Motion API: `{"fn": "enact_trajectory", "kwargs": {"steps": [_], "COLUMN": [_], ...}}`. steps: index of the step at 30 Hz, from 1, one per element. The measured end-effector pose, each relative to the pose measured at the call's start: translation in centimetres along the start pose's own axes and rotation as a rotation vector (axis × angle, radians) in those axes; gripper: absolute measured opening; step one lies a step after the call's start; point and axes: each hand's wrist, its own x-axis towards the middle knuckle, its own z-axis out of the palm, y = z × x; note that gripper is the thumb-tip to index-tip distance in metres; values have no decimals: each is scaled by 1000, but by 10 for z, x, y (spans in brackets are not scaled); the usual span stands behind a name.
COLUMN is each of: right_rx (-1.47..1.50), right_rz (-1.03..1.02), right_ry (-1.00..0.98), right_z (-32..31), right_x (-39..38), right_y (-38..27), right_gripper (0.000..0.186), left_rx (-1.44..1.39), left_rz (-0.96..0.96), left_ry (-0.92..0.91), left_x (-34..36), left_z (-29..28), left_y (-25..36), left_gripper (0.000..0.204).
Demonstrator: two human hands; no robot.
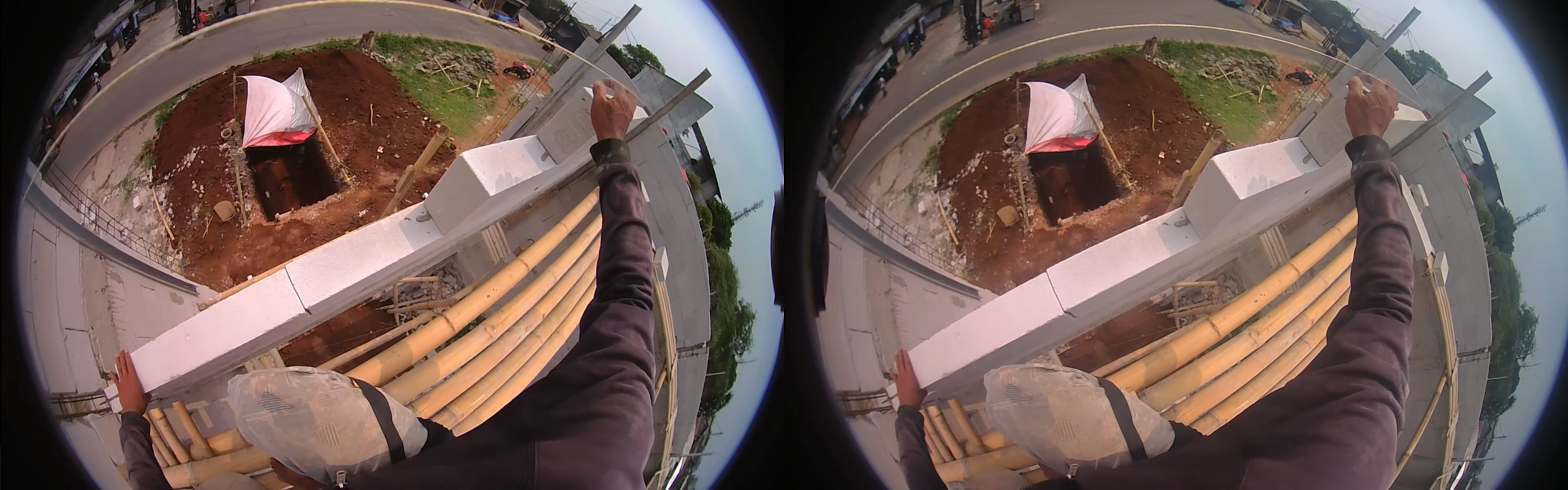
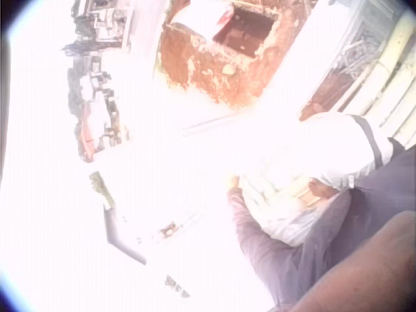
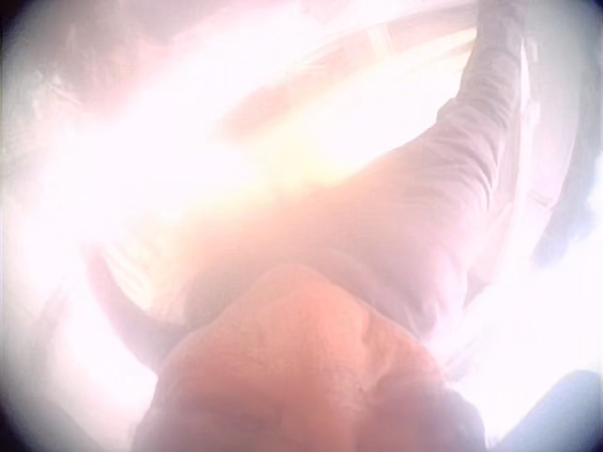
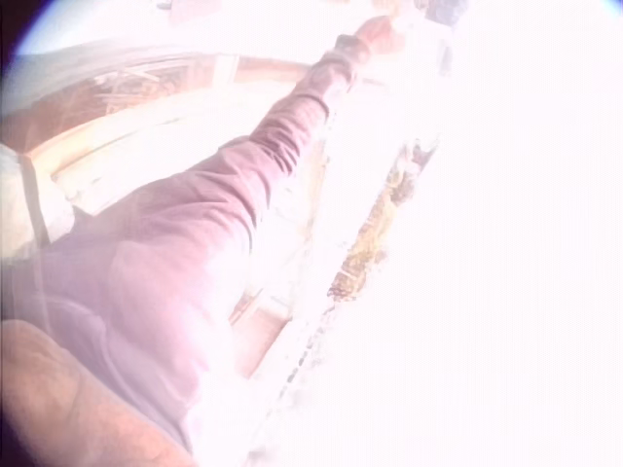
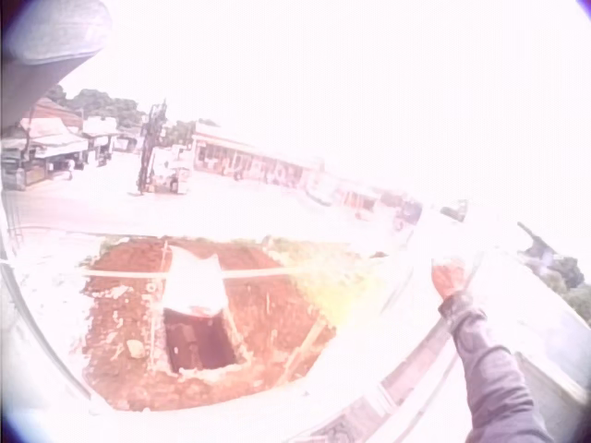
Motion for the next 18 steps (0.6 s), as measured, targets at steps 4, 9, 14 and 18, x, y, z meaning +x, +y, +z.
{"fn": "enact_trajectory", "kwargs": {"steps": [4, 9, 14, 18], "right_rx": [-452, -6, -264, -50], "right_rz": [292, 123, 272, 284], "right_ry": [-560, -969, -1042, -884], "right_z": [90, 188, 203, 209], "right_x": [79, 101, 121, 115], "right_y": [166, 261, 272, 277], "right_gripper": [105, 100, 82, 100], "left_rx": [68, 67, 21, -18], "left_rz": [65, 45, 113, 180], "left_ry": [74, -26, -34, -19], "left_x": [-9, -21, -31, -33], "left_z": [-18, -51, -75, -90], "left_y": [18, 54, 84, 105], "left_gripper": [124, 129, 127, 126]}}
